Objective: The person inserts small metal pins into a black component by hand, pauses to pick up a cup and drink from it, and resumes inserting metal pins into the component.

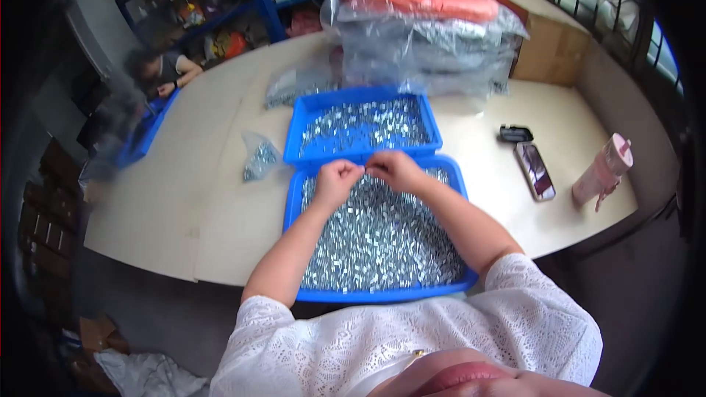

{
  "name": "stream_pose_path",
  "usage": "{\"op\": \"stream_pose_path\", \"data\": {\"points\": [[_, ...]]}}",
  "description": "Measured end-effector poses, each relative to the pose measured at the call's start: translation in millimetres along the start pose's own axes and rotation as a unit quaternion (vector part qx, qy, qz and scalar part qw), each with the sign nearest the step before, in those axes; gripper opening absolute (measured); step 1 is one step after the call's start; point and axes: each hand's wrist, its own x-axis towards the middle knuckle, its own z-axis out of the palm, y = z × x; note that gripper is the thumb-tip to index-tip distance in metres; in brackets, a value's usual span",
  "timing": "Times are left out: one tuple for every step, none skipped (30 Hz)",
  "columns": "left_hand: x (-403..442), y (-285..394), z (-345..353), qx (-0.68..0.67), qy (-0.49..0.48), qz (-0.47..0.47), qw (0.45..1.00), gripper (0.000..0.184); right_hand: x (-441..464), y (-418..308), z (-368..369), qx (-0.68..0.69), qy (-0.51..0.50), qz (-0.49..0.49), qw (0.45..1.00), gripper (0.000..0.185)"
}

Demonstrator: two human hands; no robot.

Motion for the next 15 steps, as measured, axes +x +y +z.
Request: {"op": "stream_pose_path", "data": {"points": [[1,-4,0,-0.009,-0.001,0.020,1.000,0.013,0,0,2,-0.022,-0.015,0.012,1.000,0.012],[1,-1,-2,0.010,-0.002,0.011,1.000,0.011,-1,-2,3,-0.036,-0.025,0.024,0.999,0.012],[1,-2,-3,0.014,-0.003,0.003,1.000,0.010,-1,-1,4,-0.050,-0.034,0.027,0.998,0.013],[1,-3,-3,0.009,-0.001,0.007,1.000,0.010,-1,-5,6,-0.039,-0.007,-0.007,0.999,0.013],[1,-5,-2,0.003,-0.001,0.008,1.000,0.010,-1,-8,8,-0.025,0.020,-0.036,0.999,0.013],[1,-8,-3,0.013,-0.006,0.007,1.000,0.011,-4,-10,8,-0.010,0.014,0.021,1.000,0.013],[0,-8,-4,0.014,-0.007,0.008,1.000,0.011,-4,-8,9,-0.010,0.015,0.021,1.000,0.013],[-1,-8,-3,0.010,-0.007,-0.002,1.000,0.011,-4,-2,11,-0.023,0.023,-0.004,0.999,0.013],[-1,-8,-2,0.006,-0.006,-0.013,1.000,0.012,-3,1,12,-0.037,0.029,-0.029,0.998,0.013],[-1,-7,-2,-0.006,-0.003,-0.012,1.000,0.011,-2,-1,10,-0.036,0.027,-0.029,0.999,0.013],[-2,-8,-1,-0.006,-0.003,-0.015,1.000,0.011,-2,-4,7,-0.056,0.026,-0.033,0.998,0.013],[-2,-8,-2,-0.005,-0.004,-0.013,1.000,0.011,-2,-7,7,-0.075,0.025,-0.037,0.996,0.013],[0,-6,-2,-0.005,-0.005,-0.007,1.000,0.011,-2,-7,6,-0.086,0.030,-0.046,0.995,0.012],[0,-3,-2,0.010,-0.003,-0.004,1.000,0.011,-1,-6,4,-0.086,0.030,-0.047,0.995,0.012],[1,-1,-3,0.014,-0.002,0.004,1.000,0.012,1,-6,3,-0.096,0.026,-0.058,0.993,0.012]]}}
